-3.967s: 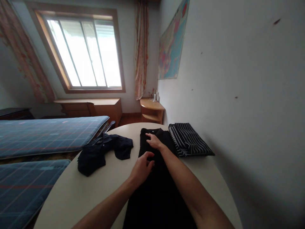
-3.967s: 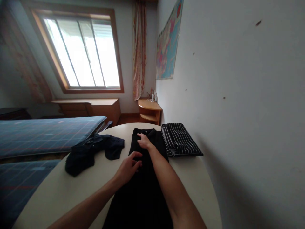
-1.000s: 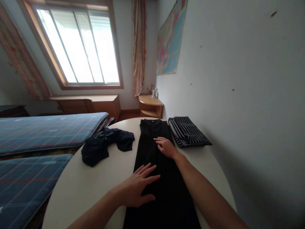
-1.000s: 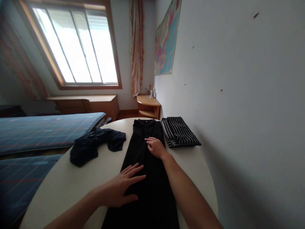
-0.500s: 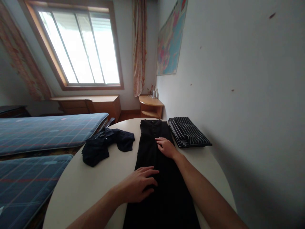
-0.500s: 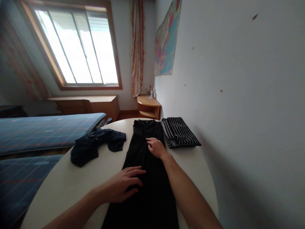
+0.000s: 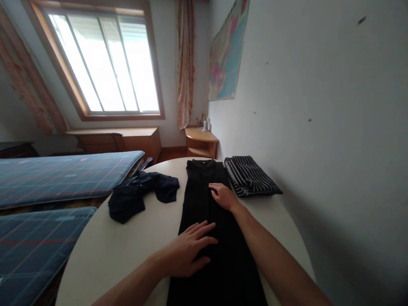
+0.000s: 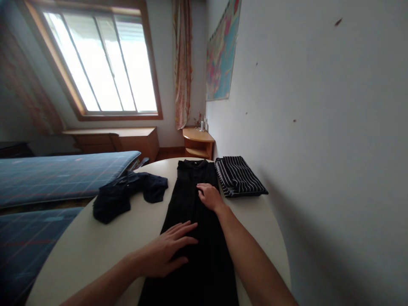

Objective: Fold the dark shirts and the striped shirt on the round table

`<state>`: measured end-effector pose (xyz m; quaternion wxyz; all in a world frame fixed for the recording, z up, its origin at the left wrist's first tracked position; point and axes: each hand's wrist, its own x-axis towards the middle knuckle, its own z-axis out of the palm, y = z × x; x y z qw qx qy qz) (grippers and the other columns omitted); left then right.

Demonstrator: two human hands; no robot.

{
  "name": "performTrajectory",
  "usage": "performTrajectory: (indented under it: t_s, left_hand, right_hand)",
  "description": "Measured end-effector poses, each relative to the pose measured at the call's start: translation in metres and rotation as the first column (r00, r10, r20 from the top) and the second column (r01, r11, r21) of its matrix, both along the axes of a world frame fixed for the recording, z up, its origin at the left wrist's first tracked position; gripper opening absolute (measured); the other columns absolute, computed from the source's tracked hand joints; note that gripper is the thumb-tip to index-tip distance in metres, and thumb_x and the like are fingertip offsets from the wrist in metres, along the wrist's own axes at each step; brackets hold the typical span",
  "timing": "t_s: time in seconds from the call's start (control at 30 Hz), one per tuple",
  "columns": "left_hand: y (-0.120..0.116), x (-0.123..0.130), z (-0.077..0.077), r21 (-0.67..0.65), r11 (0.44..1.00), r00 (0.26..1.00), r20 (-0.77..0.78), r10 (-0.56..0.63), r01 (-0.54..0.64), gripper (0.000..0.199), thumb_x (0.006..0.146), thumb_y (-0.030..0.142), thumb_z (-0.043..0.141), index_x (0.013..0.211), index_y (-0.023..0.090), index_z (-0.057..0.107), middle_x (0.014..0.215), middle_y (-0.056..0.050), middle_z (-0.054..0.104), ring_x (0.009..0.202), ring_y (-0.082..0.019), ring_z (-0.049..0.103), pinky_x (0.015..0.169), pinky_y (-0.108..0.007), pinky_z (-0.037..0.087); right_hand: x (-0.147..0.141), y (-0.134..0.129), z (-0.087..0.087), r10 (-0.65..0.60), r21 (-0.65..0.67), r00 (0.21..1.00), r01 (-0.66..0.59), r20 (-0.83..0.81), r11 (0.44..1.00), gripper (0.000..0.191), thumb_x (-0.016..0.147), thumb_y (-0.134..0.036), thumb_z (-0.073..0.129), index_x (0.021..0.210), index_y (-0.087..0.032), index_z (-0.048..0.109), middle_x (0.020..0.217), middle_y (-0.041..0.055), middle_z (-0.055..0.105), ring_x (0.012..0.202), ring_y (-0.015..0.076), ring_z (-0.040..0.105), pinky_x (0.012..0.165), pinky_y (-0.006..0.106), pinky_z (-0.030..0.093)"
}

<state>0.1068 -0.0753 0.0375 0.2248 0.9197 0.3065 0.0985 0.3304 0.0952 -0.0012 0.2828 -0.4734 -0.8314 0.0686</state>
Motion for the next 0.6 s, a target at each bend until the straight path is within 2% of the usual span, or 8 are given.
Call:
performTrajectory:
  t_s: [0.07,0.13,0.23,0.3,0.47,0.6]
  left_hand:
    - [-0.002,0.0,0.0,-0.003,1.0,0.999,-0.04,0.014,-0.014,0.073,0.085,0.03,0.064,0.152,0.029,0.034,0.165,-0.008,0.012,0.15,-0.034,0.012,0.12,-0.058,0.017]
    - [-0.004,0.0,-0.001,-0.004,1.0,0.997,-0.071,0.024,-0.024,0.081,0.084,0.032,0.064,0.156,0.029,0.026,0.165,-0.01,0.007,0.15,-0.035,0.008,0.119,-0.06,0.014]
    - [-0.004,0.001,-0.001,-0.009,1.0,0.995,-0.094,0.026,-0.027,0.081,0.084,0.034,0.065,0.155,0.03,0.027,0.164,-0.01,0.008,0.15,-0.036,0.007,0.119,-0.061,0.013]
    - [-0.003,0.001,0.0,-0.01,0.999,0.994,-0.104,0.029,-0.03,0.081,0.083,0.034,0.066,0.155,0.03,0.028,0.164,-0.01,0.009,0.15,-0.036,0.008,0.119,-0.061,0.013]
    - [0.008,-0.005,0.0,0.018,0.998,0.989,-0.128,0.068,-0.066,0.078,0.083,0.036,0.066,0.153,0.029,0.033,0.164,-0.01,0.012,0.15,-0.035,0.009,0.12,-0.058,0.015]
    - [0.025,-0.016,-0.011,0.075,0.984,0.978,-0.121,0.171,-0.162,0.074,0.088,0.041,0.061,0.154,0.028,0.03,0.164,-0.01,0.015,0.15,-0.033,0.01,0.12,-0.056,0.018]
  right_hand:
    - [-0.001,0.0,-0.003,-0.071,-0.006,0.997,0.071,0.028,0.997,0.043,0.095,-0.029,0.046,0.134,-0.016,0.06,0.137,0.0109,0.06,0.129,0.0235,0.053,0.113,0.039,0.036]
    - [-0.003,0.001,-0.008,-0.132,-0.052,0.988,0.137,0.077,0.989,0.052,0.097,-0.042,0.045,0.142,-0.017,0.052,0.147,0.0131,0.051,0.138,0.0285,0.043,0.117,0.047,0.029]
    - [-0.007,0.005,-0.018,-0.145,-0.145,0.979,0.166,0.142,0.975,0.064,0.095,-0.058,0.044,0.149,-0.023,0.044,0.156,0.011,0.037,0.146,0.0343,0.027,0.118,0.056,0.017]
    - [-0.011,0.009,-0.022,-0.136,-0.182,0.977,0.166,0.166,0.969,0.068,0.094,-0.061,0.044,0.151,-0.024,0.04,0.159,0.0102,0.032,0.148,0.0355,0.021,0.119,0.058,0.012]
    - [-0.025,0.029,-0.022,-0.132,-0.227,0.976,0.17,0.173,0.959,0.071,0.093,-0.063,0.044,0.152,-0.025,0.038,0.16,0.011,0.029,0.149,0.0354,0.017,0.12,0.057,0.008]
    - [-0.041,0.046,-0.013,-0.138,-0.253,0.966,0.193,0.219,0.948,0.071,0.094,-0.063,0.041,0.153,-0.025,0.035,0.161,0.009,0.026,0.15,0.0328,0.015,0.12,0.054,0.008]
